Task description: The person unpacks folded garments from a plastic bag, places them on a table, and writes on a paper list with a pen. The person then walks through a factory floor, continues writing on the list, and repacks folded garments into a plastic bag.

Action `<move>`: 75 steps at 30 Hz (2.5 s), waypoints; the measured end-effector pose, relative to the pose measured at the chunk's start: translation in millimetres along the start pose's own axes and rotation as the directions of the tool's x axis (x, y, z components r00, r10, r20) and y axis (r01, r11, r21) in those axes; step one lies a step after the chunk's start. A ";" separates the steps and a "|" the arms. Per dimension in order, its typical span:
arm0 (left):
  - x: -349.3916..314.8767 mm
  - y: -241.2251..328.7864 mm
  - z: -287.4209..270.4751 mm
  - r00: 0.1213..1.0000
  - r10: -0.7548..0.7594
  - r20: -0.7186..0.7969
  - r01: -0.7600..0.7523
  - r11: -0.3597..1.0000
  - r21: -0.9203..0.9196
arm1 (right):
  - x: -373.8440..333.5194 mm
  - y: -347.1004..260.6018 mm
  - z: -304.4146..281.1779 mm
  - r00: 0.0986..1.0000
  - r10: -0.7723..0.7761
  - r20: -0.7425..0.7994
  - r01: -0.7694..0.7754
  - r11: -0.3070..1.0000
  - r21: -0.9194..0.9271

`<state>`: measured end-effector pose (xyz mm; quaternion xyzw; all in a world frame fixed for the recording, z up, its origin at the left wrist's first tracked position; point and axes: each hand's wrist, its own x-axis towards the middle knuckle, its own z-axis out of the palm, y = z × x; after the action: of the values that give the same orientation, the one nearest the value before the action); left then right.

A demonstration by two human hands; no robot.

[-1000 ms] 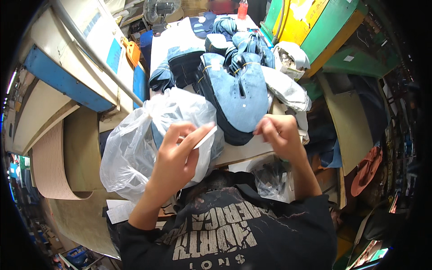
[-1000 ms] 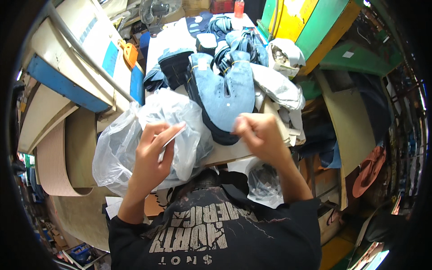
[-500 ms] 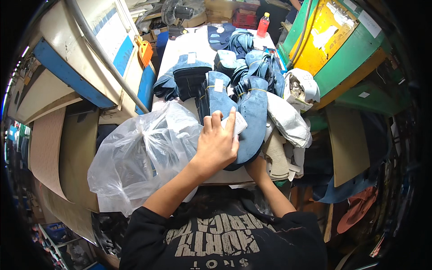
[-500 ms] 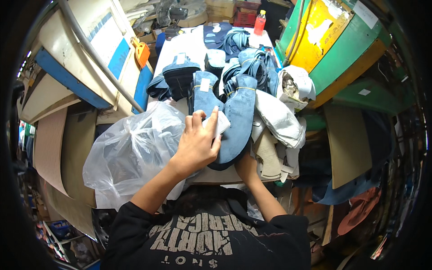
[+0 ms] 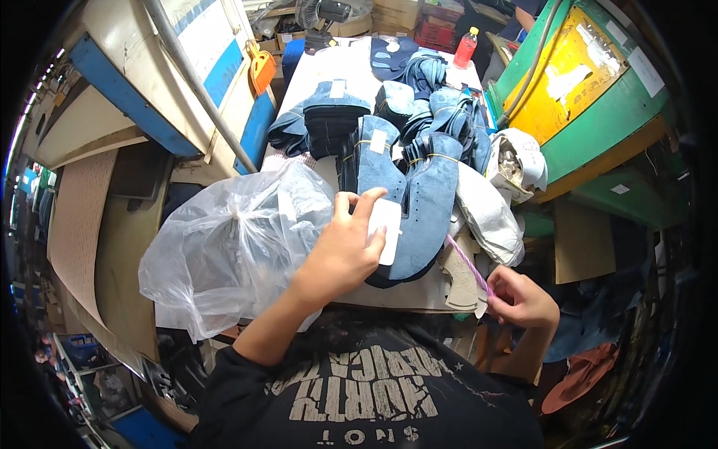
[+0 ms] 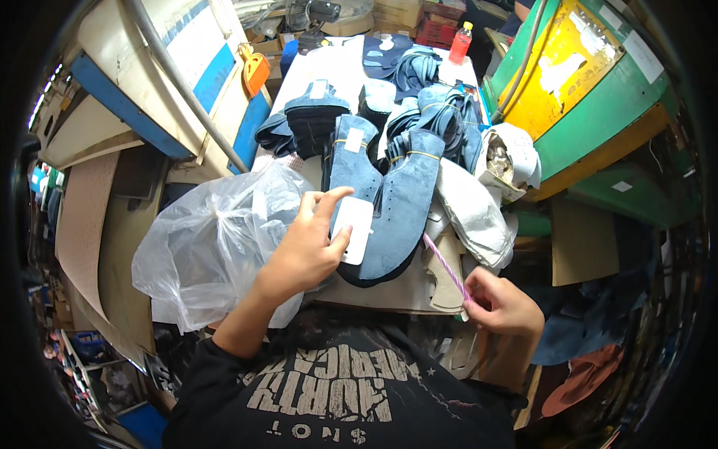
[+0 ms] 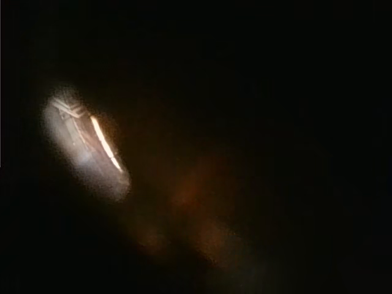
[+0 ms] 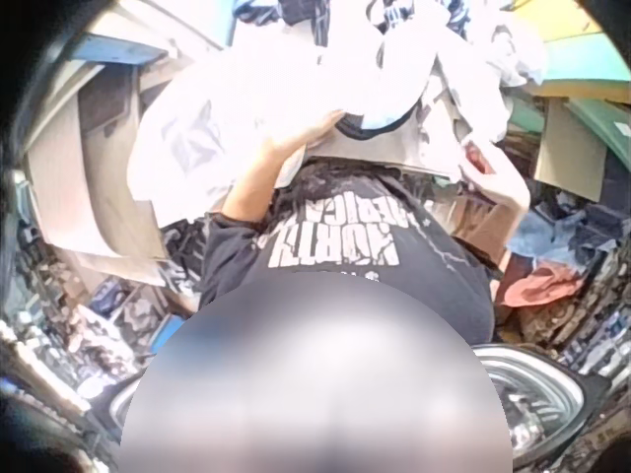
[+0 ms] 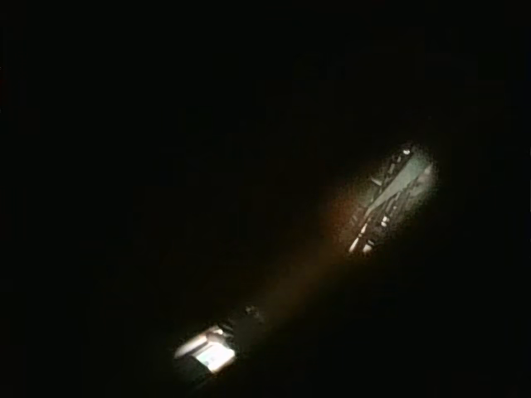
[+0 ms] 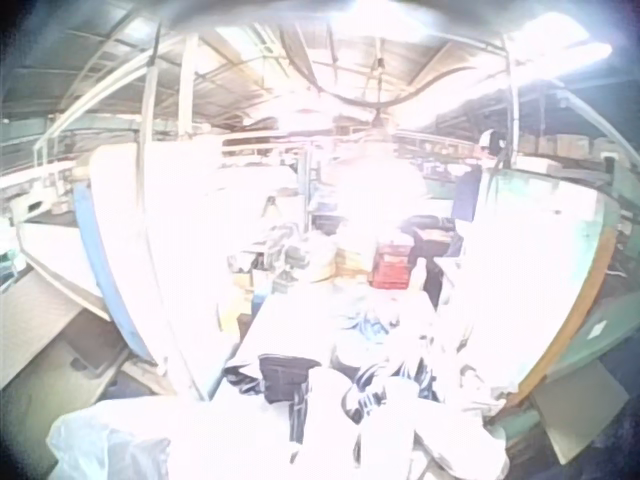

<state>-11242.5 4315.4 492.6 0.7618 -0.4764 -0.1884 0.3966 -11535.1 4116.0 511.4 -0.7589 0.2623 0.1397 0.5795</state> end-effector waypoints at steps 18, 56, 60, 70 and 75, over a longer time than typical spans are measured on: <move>-37.6 3.4 31.3 0.983 0.158 -0.095 -0.176 0.958 -0.228 | 18.4 -28.3 -8.5 0.688 -0.347 -0.638 0.359 0.926 -0.116; -78.2 -17.3 63.5 0.908 0.398 -0.127 -0.303 0.836 0.458 | 126.1 -53.5 89.8 0.608 -0.475 -0.636 0.664 0.743 0.080; -79.5 -12.7 60.6 0.918 0.378 -0.120 -0.279 0.831 0.482 | 129.4 -46.0 97.3 0.634 -0.363 -0.683 0.581 0.806 0.111; -73.2 -6.8 58.7 0.938 0.342 -0.061 -0.251 0.789 0.561 | 160.5 -38.3 99.6 0.362 -0.675 -0.643 0.479 0.726 -0.493; -71.6 -7.9 60.6 0.940 0.338 -0.050 -0.248 0.777 0.579 | 157.0 -36.0 99.0 0.396 -0.673 -0.624 0.462 0.734 -0.498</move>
<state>-11312.3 4354.2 442.6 0.7728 -0.5919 0.0833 0.2131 -11376.6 4180.0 430.8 -0.8484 0.1875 -0.3767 0.3211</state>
